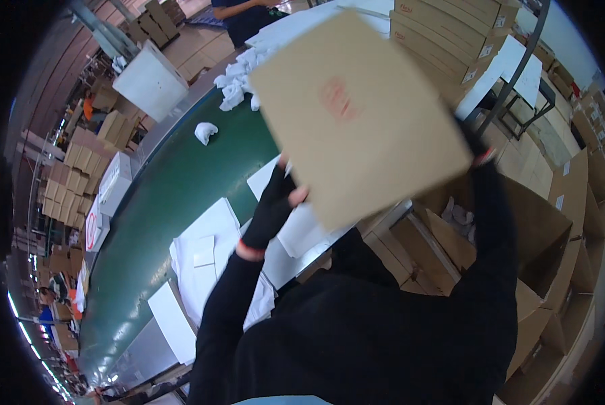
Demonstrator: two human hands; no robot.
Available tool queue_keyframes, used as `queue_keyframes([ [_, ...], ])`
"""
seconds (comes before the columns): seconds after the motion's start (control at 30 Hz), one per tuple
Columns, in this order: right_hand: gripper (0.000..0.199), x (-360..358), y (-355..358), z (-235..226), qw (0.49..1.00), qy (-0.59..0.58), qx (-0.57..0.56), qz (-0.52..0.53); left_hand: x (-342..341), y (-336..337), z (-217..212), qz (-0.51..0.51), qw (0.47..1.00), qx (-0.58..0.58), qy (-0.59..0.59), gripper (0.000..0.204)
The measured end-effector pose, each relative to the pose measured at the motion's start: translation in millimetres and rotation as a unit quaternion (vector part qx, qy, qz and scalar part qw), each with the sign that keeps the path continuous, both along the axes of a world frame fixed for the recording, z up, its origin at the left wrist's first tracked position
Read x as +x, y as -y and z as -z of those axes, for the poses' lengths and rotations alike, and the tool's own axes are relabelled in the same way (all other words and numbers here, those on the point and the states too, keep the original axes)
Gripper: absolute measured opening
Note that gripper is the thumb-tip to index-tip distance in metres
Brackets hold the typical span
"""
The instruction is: The person places a pair of black shoes into a cardboard box lined with white tissue paper. They fold the tissue paper over the shoes, close the box, and then move to a nearby rack to retrieve and organize blue and white paper sheets.
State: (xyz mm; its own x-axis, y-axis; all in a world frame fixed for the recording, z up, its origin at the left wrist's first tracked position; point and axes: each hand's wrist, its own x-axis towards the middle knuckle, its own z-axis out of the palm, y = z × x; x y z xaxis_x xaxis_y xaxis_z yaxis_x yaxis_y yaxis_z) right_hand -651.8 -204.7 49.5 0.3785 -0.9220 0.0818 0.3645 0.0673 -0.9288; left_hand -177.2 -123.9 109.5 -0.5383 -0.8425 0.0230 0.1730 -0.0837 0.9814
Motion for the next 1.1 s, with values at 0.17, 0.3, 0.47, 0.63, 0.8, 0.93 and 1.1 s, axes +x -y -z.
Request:
queue_keyframes([
  [0.17,0.041,-98.7,74.4,-197.0,0.733,-0.413,-0.366,0.398,-77.7,35.4,-25.3,0.100,0.977,-0.173,0.075,0.082],
  [0.3,0.055,-58.2,62.9,-148.0,0.752,-0.494,-0.338,0.277,-59.9,7.6,20.6,0.111,0.970,-0.144,0.159,0.059],
  [0.47,0.060,66.0,58.8,-62.0,0.342,-0.842,-0.300,0.291,44.8,-54.4,114.2,-0.004,0.984,0.034,0.175,0.048],
  [0.63,0.050,50.4,111.4,-20.9,0.383,-0.700,-0.455,0.395,150.9,-129.9,142.3,-0.226,0.942,0.189,0.160,0.041],
  [0.8,0.071,80.9,106.7,-11.3,0.313,-0.810,-0.383,0.314,185.1,-192.9,161.2,-0.470,0.856,0.178,0.120,0.034],
  [0.93,0.082,152.5,71.3,85.0,0.475,-0.687,-0.506,0.212,181.3,-256.8,199.8,-0.443,0.857,0.178,0.192,0.041],
  [1.1,0.090,259.6,0.8,152.9,0.581,-0.712,-0.388,0.069,188.2,-363.6,248.5,-0.254,0.781,0.157,0.549,0.032],
])
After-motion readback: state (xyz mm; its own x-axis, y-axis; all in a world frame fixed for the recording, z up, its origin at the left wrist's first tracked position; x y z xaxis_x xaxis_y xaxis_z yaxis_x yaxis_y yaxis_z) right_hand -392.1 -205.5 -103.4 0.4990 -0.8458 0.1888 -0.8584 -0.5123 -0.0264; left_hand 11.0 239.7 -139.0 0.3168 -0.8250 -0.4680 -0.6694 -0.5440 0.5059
